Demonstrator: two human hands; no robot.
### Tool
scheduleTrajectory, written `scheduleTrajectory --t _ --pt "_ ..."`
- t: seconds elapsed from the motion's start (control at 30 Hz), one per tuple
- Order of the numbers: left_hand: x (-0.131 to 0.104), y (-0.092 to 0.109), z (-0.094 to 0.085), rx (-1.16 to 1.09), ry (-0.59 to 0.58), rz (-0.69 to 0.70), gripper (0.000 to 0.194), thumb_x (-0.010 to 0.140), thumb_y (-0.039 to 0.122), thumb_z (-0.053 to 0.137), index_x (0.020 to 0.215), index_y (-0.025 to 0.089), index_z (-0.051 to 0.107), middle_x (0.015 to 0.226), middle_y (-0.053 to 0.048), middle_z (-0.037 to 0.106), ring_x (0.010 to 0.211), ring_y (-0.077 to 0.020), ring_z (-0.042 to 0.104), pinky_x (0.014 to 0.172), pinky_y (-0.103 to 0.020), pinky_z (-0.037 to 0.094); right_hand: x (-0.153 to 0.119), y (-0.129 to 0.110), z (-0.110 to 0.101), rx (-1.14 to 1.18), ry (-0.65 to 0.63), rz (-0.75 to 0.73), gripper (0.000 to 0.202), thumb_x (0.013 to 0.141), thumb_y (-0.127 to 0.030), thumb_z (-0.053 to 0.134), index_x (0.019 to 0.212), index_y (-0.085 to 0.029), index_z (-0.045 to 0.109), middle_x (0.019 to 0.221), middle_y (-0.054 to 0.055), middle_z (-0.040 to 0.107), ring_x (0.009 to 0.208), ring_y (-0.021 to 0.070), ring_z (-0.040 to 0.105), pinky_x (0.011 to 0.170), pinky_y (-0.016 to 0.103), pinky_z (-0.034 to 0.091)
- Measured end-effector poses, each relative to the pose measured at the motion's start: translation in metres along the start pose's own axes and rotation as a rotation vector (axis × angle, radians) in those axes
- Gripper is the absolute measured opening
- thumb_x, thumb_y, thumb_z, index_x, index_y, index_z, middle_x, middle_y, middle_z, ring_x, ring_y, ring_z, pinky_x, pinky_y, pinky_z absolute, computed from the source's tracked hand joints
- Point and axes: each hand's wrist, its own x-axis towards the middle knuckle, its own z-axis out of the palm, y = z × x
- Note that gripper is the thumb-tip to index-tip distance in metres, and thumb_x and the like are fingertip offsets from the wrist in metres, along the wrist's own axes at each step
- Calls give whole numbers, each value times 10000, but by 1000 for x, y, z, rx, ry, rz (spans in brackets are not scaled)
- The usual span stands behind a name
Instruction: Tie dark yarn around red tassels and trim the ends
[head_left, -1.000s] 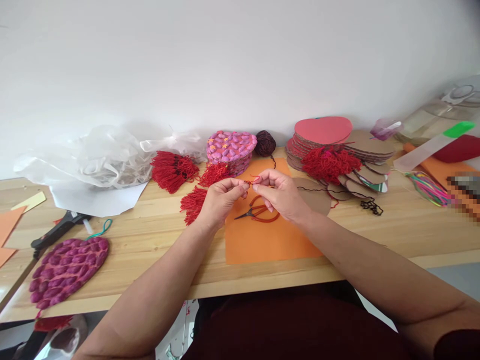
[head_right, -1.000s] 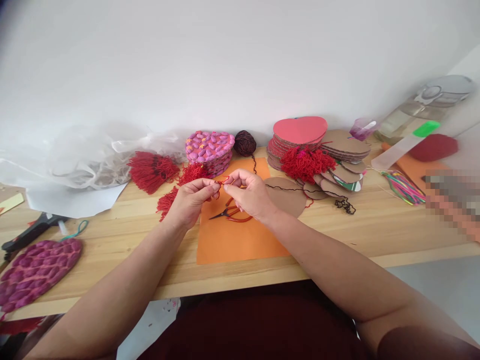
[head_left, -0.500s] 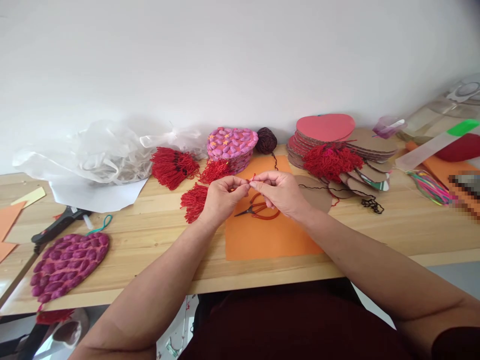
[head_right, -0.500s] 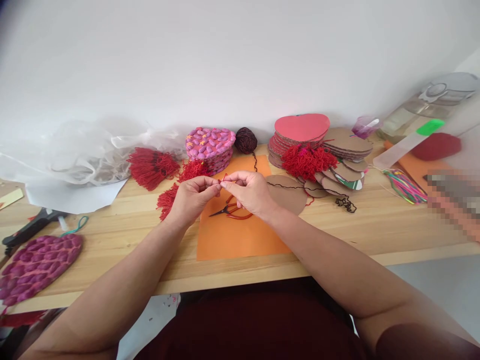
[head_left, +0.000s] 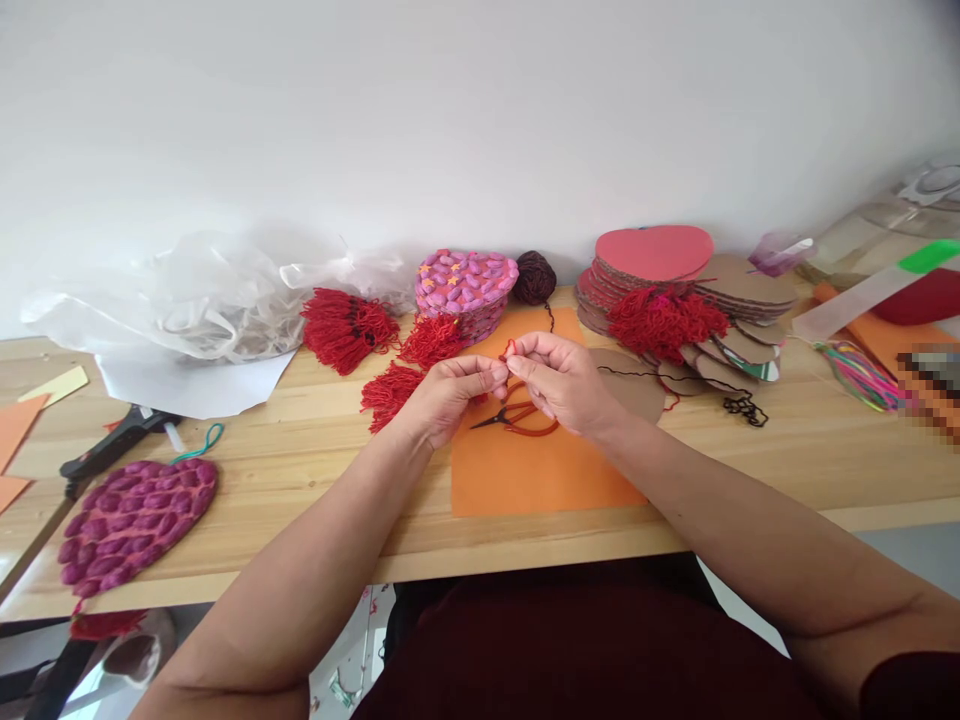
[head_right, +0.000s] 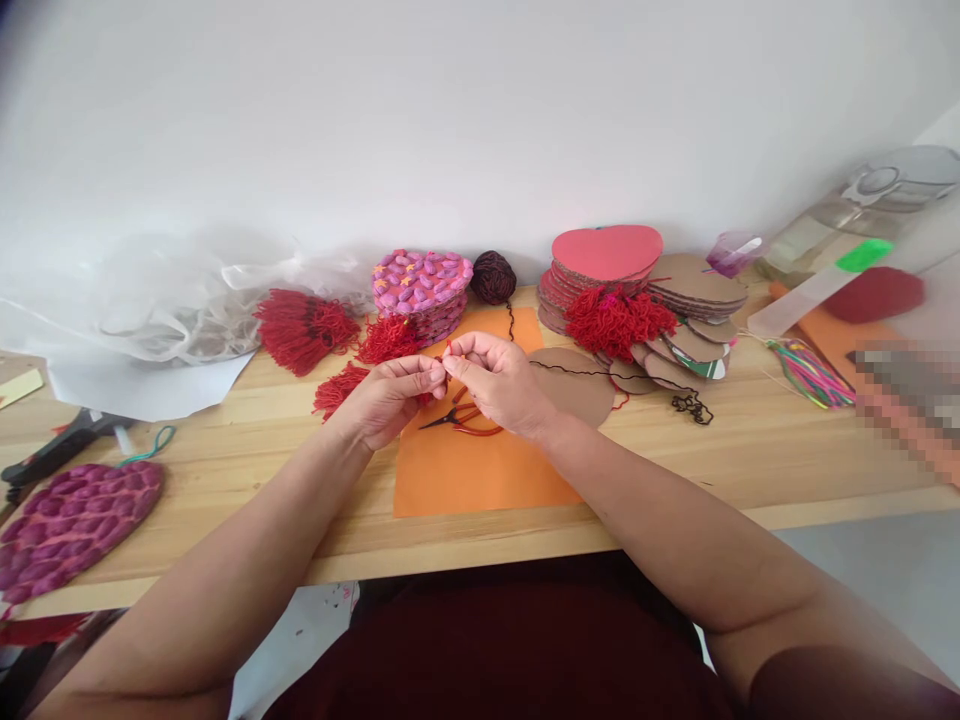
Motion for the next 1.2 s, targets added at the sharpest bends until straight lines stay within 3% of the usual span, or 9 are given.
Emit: scheduleTrajectory --t 0.13,0.23,0.4,0.6,0.83,1.2 --pt "-1 1 1 -100 -33 -75 321 560 372 918 666 154 707 631 -13 637 587 -83 512 576 -220 371 -2 -6 6 135 -29 12 256 789 -370 750 821 -190 571 611 -50 569 446 58 468 346 178 241" --pt "-2 1 3 -124 -38 -105 335 551 372 923 679 154 702 635 -9 637 580 -81 514 578 -219 385 -3 -6 7 161 -24 27 267 787 -366 757 823 -188 561 624 -49 590 425 47 467 327 169 231" --pt "-5 2 9 44 35 110 296 632 393 875 709 157 714 634 -9 657 606 -96 544 605 -234 404 -3 -1 4 193 -3 123 283 794 -384 740 865 -198 538 528 -93 555 290 24 298 285 173 167" --pt "-7 0 12 230 107 322 246 727 384 803 791 162 717 704 -17 696 666 -135 618 698 -277 489 -6 2 9 231 29 228 305 810 -443 713 848 -212 518 440 -142 420 261 34 275 287 175 172" --pt "-8 -3 12 293 167 347 226 752 375 773 793 161 711 727 -19 696 669 -129 616 679 -262 493 -6 3 13 219 77 209 310 814 -454 698 830 -220 497 450 -145 396 280 33 271 293 180 176" --pt "-6 -1 10 328 270 366 185 778 342 745 798 161 716 744 -17 699 682 -122 613 684 -251 486 -5 4 11 252 89 247 329 763 -432 739 868 -215 516 543 -126 464 317 54 430 290 178 264"
